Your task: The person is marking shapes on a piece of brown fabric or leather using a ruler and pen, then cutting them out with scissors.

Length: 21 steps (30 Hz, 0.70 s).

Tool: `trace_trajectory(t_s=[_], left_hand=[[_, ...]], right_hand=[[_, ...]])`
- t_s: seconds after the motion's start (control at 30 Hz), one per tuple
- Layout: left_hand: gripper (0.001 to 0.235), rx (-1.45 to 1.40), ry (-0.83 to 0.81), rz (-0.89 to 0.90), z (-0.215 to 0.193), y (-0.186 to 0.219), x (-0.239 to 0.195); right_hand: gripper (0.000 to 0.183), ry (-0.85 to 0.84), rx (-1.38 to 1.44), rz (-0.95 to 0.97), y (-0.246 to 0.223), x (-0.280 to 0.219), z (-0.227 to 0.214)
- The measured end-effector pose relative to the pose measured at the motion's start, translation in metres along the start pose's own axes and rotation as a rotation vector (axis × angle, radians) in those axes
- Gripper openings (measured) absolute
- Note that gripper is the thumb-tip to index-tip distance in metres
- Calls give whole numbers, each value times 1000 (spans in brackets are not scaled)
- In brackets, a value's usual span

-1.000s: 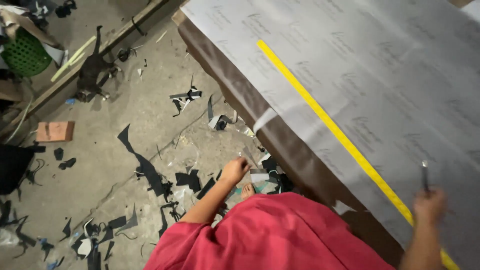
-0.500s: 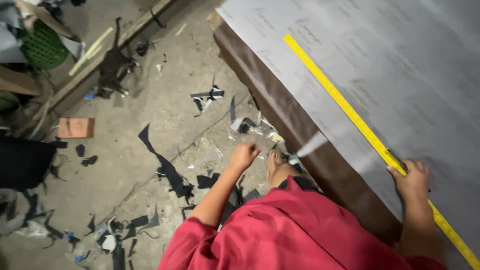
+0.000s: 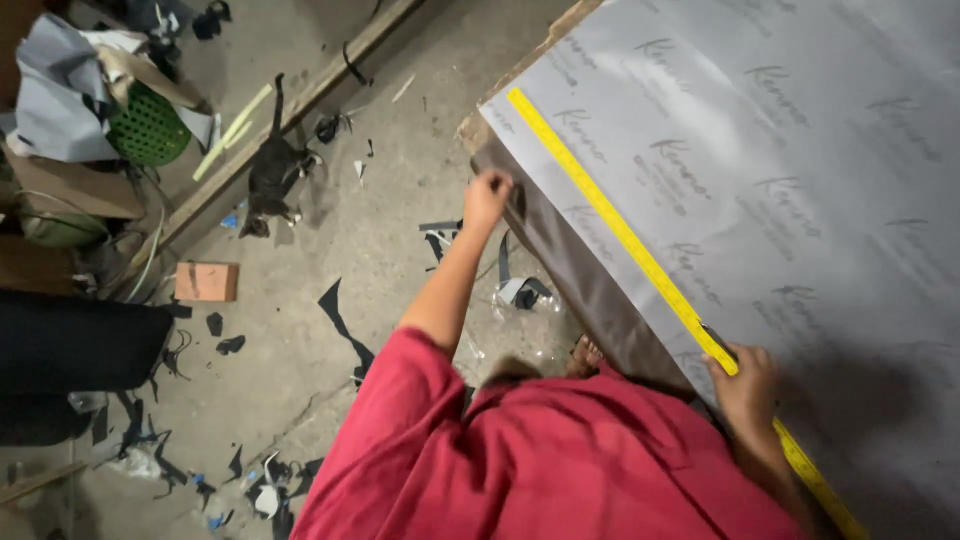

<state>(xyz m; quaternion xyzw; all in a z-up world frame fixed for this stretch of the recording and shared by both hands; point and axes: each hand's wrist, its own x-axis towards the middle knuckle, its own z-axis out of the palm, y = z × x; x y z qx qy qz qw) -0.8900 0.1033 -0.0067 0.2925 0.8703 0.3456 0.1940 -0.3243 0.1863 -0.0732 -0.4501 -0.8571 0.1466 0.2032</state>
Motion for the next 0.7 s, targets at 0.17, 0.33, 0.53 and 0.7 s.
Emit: trace_trajectory(t_s=[0.17,0.33,0.53,0.7], left_hand=[[17,-50,166,-36,-4,-9,101],[27,65,168,217,10,-19,194],[30,75,29,362,5,-17,225],[49,222,-112,143,-17,-8,238]], right_hand=[[47,-60,-157,80,-1,-6,9],[43,-179,-52,157,0,0,16],[53,-184,-184,459,-54,3,6],[66,-350,-225,758,-49,11,15]])
